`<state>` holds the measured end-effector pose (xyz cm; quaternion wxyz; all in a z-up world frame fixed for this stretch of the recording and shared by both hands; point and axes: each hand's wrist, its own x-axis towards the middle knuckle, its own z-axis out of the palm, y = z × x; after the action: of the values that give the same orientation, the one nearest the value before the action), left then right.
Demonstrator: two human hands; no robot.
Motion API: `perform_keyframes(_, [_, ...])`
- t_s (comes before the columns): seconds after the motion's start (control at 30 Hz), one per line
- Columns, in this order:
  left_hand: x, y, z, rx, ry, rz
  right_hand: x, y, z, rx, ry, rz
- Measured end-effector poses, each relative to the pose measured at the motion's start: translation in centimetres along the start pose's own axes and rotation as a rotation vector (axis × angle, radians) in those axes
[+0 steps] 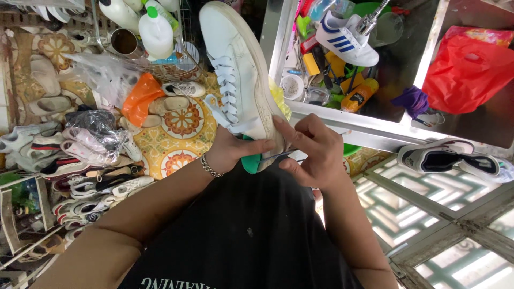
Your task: Applying white dye or cleaner to the soles and edges of sneakers using a brush
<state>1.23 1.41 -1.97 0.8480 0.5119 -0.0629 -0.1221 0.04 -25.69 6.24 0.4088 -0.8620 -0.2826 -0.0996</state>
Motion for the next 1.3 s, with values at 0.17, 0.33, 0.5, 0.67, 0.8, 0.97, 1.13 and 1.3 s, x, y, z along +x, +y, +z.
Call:
perform_keyframes(0.17, [-1.0, -3.1, 0.8, -0.037, 0.074, -0.02, -1.5, 0.9, 0.2, -0.146, -0.009, -0.054])
perform_keyframes(0.33, [-0.6, -0.1, 1.6, -0.038, 0.184, -0.127, -3.4, 1.8, 1.4, -0.256, 0.0, -0.055])
perform_keyframes(0.5, [-2.3, -8.6, -1.0, -0.062, 0.293, -0.341, -4.5, 1.1, 1.1, -0.194, 0.055, 0.053])
perform_keyframes(0.67, [2.6, -1.5, 3.6, 0.085, 0.25, -0.451, -5.9, 0.8, -0.5, -0.012, 0.133, 0.346])
perform_keyframes(0.8, [4.7, -3.7, 5.1, 0.414, 0.017, -0.468, -8.0, 2.0, -0.7, 0.203, 0.181, 0.508])
perform_keyframes(0.97, [7.0, -7.1, 9.7, 0.451, -0.239, -0.511, -9.7, 4.0, -3.3, 0.359, 0.289, 0.635])
perform_keyframes(1.13, [9.0, -9.7, 15.3, 0.381, -0.458, -0.549, -14.3, 6.3, -6.7, 0.455, 0.419, 0.841])
perform_keyframes(1.3, [11.2, -14.2, 20.3, 0.232, -0.465, -0.624, -19.9, 9.7, -9.6, 0.605, 0.563, 0.798])
